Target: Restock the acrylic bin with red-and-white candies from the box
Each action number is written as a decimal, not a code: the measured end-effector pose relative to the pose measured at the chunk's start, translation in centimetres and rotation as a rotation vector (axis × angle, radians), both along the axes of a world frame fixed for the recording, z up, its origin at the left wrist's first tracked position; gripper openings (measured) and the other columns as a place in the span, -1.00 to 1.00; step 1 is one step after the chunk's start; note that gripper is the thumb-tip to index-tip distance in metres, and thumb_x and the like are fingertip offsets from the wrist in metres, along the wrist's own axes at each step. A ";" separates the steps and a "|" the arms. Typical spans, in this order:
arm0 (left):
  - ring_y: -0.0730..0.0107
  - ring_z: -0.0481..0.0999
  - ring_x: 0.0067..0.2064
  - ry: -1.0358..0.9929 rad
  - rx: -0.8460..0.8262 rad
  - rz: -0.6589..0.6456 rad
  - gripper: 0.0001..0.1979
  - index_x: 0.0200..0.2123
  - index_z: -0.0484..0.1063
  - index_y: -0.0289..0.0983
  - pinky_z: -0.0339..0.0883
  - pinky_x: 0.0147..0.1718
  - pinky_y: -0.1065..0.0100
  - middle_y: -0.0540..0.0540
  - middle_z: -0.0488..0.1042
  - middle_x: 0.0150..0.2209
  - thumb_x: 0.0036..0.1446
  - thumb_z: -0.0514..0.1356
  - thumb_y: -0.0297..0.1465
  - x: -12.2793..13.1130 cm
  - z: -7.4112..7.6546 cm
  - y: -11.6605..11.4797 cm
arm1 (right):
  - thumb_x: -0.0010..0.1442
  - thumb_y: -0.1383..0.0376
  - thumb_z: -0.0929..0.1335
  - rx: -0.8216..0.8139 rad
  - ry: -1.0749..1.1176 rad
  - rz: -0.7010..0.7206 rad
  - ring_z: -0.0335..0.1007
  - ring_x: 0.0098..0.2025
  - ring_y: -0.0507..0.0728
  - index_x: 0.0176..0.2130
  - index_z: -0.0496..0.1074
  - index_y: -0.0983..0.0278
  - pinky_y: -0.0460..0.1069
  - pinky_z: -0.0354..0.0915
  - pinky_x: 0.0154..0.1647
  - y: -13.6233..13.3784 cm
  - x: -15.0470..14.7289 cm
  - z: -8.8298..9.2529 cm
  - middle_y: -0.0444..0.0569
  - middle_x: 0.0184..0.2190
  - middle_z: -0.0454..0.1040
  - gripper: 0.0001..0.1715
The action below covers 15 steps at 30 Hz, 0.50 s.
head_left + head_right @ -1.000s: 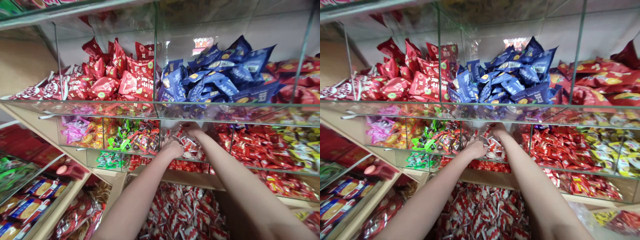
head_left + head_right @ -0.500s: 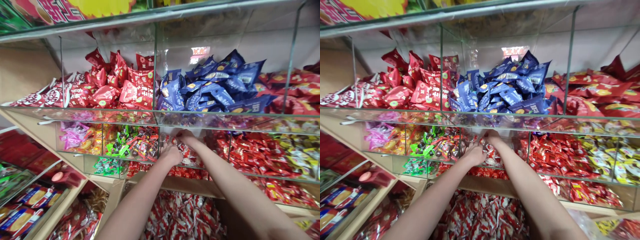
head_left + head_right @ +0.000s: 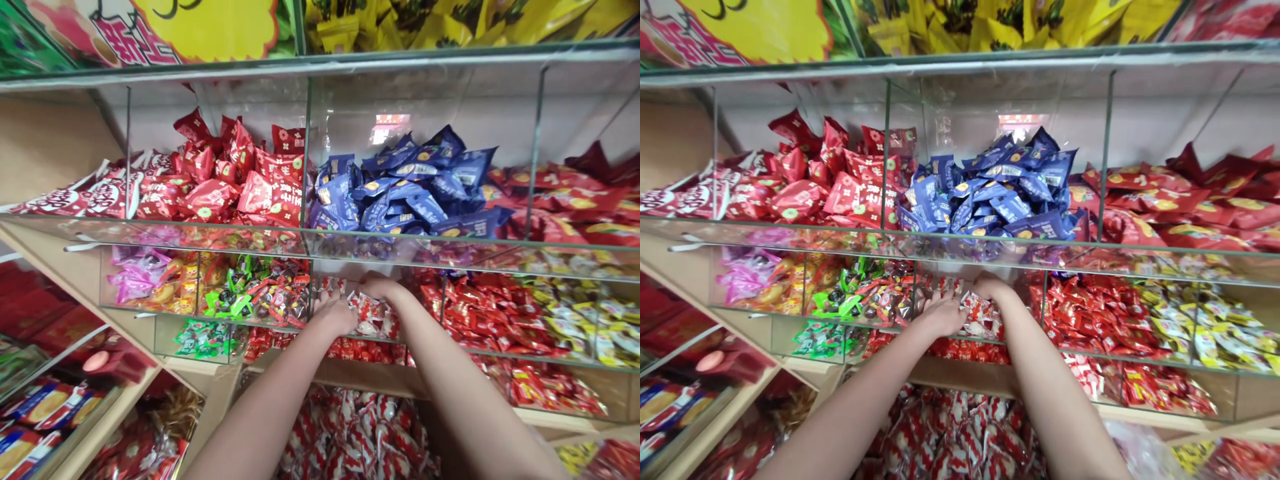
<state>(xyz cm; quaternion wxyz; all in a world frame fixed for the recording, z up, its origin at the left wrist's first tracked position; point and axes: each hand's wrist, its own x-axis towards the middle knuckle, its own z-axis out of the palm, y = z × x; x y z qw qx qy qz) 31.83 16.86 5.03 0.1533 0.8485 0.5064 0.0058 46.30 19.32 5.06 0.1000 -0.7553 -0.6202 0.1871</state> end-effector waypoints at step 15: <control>0.10 0.30 0.01 -0.390 0.105 0.122 -0.60 0.04 0.16 -0.35 0.12 -0.02 0.21 -0.31 0.34 -0.03 0.11 -0.07 -0.42 -0.5 1.4 -0.7 | 0.16 0.32 0.15 0.352 0.622 -0.171 0.40 -0.25 0.13 -0.42 0.40 0.27 -0.04 0.28 -0.27 -0.8 -0.2 1.3 0.00 -0.37 0.50 -0.72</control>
